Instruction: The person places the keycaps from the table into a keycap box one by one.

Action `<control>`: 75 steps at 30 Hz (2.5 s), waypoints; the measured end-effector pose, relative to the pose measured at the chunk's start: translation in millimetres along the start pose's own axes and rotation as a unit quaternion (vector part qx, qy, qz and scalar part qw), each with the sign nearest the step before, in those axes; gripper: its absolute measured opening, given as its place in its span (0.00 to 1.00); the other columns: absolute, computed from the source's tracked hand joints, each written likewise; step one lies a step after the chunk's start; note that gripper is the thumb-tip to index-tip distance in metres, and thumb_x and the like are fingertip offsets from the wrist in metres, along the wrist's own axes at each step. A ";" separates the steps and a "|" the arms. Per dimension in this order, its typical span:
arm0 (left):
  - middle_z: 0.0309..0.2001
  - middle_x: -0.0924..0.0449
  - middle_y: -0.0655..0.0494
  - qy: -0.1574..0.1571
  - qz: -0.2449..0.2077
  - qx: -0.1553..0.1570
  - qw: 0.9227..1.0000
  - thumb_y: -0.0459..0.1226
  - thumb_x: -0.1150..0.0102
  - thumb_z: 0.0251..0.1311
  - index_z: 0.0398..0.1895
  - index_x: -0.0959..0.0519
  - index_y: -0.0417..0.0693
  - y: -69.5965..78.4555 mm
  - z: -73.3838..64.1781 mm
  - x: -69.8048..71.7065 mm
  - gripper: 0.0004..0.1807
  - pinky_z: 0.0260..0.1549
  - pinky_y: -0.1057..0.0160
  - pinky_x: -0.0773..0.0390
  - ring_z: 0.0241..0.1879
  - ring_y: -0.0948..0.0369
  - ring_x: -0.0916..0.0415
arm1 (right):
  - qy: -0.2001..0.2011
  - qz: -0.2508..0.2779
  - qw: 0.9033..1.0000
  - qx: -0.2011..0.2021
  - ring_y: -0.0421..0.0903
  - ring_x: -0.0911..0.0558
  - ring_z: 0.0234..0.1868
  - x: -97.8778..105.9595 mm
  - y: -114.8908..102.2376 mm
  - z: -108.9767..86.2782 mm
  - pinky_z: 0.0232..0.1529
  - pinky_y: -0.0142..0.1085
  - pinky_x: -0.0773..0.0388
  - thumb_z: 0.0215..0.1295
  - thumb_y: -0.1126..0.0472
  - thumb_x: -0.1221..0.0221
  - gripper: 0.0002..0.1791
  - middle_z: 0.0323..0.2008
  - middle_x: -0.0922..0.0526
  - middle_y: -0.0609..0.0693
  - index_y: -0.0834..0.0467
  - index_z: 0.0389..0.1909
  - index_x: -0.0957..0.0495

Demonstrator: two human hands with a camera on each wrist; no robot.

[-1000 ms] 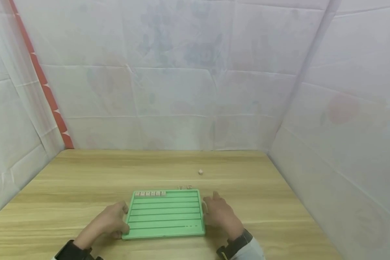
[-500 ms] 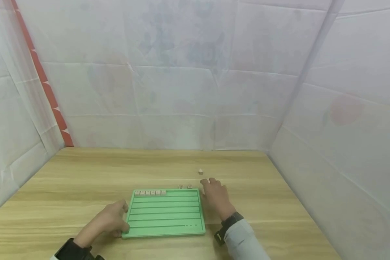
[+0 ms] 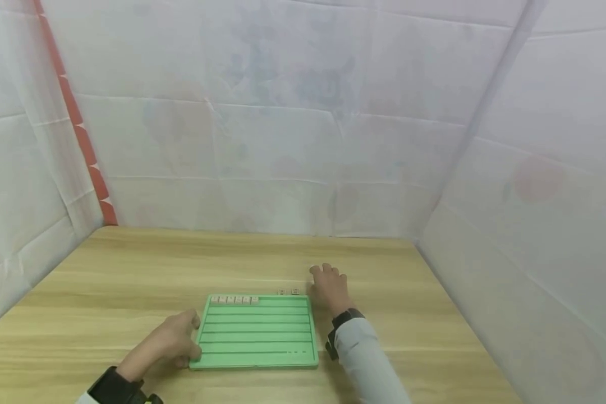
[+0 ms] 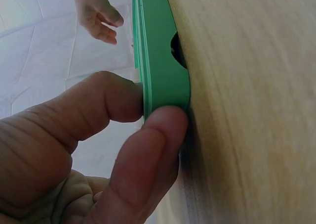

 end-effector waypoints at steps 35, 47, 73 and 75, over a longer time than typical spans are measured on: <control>0.25 0.29 0.45 0.009 0.001 -0.026 1.000 0.21 0.36 0.33 0.39 0.34 0.35 13.8 0.7 -4.1 0.25 0.12 0.66 0.27 0.13 0.59 0.28 | -0.072 0.018 0.997 -0.011 0.63 0.25 0.48 -6.2 17.8 41.2 0.45 0.53 0.27 0.64 0.67 0.48 0.24 0.61 0.39 0.70 0.63 0.63 0.34; 0.23 0.29 0.46 0.008 -0.007 -0.028 1.000 0.21 0.36 0.34 0.39 0.34 0.35 13.9 -4.5 -9.5 0.25 0.12 0.66 0.27 0.13 0.60 0.28 | -0.077 -0.008 0.997 -0.004 0.56 0.25 0.43 -6.2 21.7 36.0 0.42 0.55 0.28 0.58 0.66 0.45 0.13 0.40 0.24 0.56 0.58 0.44 0.20; 0.22 0.28 0.46 0.009 -0.019 -0.033 0.999 0.20 0.37 0.32 0.40 0.34 0.34 14.2 -4.5 -10.4 0.26 0.12 0.66 0.27 0.12 0.60 0.28 | -0.079 0.023 0.997 0.006 0.54 0.22 0.35 -2.2 28.4 40.1 0.36 0.44 0.24 0.58 0.74 0.42 0.03 0.30 0.21 0.56 0.64 0.28 0.21; 0.22 0.28 0.46 0.007 -0.021 -0.035 0.999 0.20 0.37 0.32 0.40 0.34 0.34 14.6 -4.1 -10.8 0.26 0.11 0.66 0.27 0.12 0.60 0.28 | -0.090 0.023 0.996 -0.002 0.53 0.22 0.35 -2.2 29.1 39.7 0.36 0.43 0.25 0.58 0.74 0.42 0.03 0.31 0.21 0.56 0.64 0.29 0.21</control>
Point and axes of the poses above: each hand's wrist, its own z-axis towards the middle knuckle, its own x-axis out of the back of the hand, y = z × x, the point moved 1 cm from there along z, towards the middle knuckle
